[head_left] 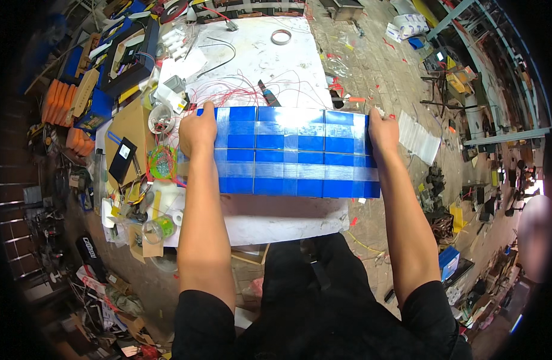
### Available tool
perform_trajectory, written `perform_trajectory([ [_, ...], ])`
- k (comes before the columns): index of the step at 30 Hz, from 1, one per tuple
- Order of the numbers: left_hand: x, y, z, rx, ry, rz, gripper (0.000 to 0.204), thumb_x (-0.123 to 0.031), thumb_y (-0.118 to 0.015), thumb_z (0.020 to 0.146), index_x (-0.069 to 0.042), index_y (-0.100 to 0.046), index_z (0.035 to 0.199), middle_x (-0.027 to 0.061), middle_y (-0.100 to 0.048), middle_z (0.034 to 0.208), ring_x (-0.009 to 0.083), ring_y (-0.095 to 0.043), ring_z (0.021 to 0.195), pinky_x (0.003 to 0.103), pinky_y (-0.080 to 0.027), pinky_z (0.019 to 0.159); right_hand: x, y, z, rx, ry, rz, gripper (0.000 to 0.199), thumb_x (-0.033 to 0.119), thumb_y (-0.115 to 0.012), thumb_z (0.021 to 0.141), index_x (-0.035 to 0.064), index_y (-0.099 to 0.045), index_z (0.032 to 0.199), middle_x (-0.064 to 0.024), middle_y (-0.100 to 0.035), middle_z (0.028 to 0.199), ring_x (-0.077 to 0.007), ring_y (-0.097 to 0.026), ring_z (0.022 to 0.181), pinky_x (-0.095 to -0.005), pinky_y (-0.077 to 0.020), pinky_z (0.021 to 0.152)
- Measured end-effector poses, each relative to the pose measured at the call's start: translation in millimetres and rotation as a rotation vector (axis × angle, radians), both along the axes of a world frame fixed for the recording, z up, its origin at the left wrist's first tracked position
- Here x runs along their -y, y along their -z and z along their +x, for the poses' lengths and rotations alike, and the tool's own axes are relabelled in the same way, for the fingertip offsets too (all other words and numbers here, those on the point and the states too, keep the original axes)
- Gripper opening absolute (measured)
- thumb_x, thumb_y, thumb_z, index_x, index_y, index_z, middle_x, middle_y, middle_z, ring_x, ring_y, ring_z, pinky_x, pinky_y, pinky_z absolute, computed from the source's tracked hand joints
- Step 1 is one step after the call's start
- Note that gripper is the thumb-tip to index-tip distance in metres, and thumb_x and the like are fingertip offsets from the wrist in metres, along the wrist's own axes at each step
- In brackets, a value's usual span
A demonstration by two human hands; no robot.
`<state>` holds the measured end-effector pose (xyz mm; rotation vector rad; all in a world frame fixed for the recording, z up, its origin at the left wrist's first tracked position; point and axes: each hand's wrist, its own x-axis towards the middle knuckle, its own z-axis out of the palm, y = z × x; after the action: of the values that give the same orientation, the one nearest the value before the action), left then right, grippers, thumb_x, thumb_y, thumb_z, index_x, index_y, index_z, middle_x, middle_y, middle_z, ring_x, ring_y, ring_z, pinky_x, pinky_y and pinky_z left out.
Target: The person assembles a battery pack by arranging rectangular battery cells on a workbench, connecting them with red wires, and securing the connections with white tape. The person flips the pack to inspect the wiring and continues taping the terminals.
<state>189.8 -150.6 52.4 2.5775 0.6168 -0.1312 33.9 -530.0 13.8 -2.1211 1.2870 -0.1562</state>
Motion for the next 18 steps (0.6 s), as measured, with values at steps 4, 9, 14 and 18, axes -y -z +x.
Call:
perform_trajectory([
  [4,-1,1,5,-0.018,0.049,0.037,0.074,-0.066,-0.057,0.090,-0.002,-0.079,0.120,0.0275,-0.073,0.128,0.0451,-0.070,0.118,0.053,-0.055,0.100,1,2,-2,0.025,0.032,-0.088,0.071,0.056,-0.058,0.090,-0.0119,-0.076,0.099,-0.0378,-0.072,0.106,-0.0504,-0.072,0.107,-0.0538,-0.0537,0.098],
  [9,2,3,6,0.001,0.063,0.048,0.070,-0.065,-0.056,0.093,-0.002,-0.081,0.112,0.0264,-0.075,0.119,0.0480,-0.072,0.111,0.055,-0.056,0.095,9,16,-15,0.149,0.035,0.111,0.068,0.057,-0.058,0.098,-0.0093,-0.074,0.097,-0.0327,-0.074,0.096,-0.0423,-0.074,0.094,-0.0495,-0.0539,0.091],
  [14,8,-9,0,0.035,0.066,-0.026,0.063,-0.061,-0.058,0.094,-0.004,-0.082,0.106,0.0270,-0.077,0.111,0.0500,-0.072,0.107,0.057,-0.055,0.094,14,-3,-69,0.495,0.079,0.296,0.047,0.044,-0.058,0.108,-0.0015,-0.065,0.097,-0.0020,-0.058,0.086,-0.0123,-0.049,0.082,-0.0343,-0.0441,0.073],
  [18,1,6,5,0.009,0.069,-0.048,0.069,-0.065,-0.058,0.095,-0.003,-0.079,0.117,0.0279,-0.075,0.120,0.0495,-0.069,0.114,0.056,-0.054,0.098,40,36,-129,0.410,0.228,0.682,0.044,0.051,-0.057,0.107,0.0091,-0.070,0.103,-0.0008,-0.065,0.094,-0.0142,-0.057,0.085,-0.0325,-0.0462,0.075],
])
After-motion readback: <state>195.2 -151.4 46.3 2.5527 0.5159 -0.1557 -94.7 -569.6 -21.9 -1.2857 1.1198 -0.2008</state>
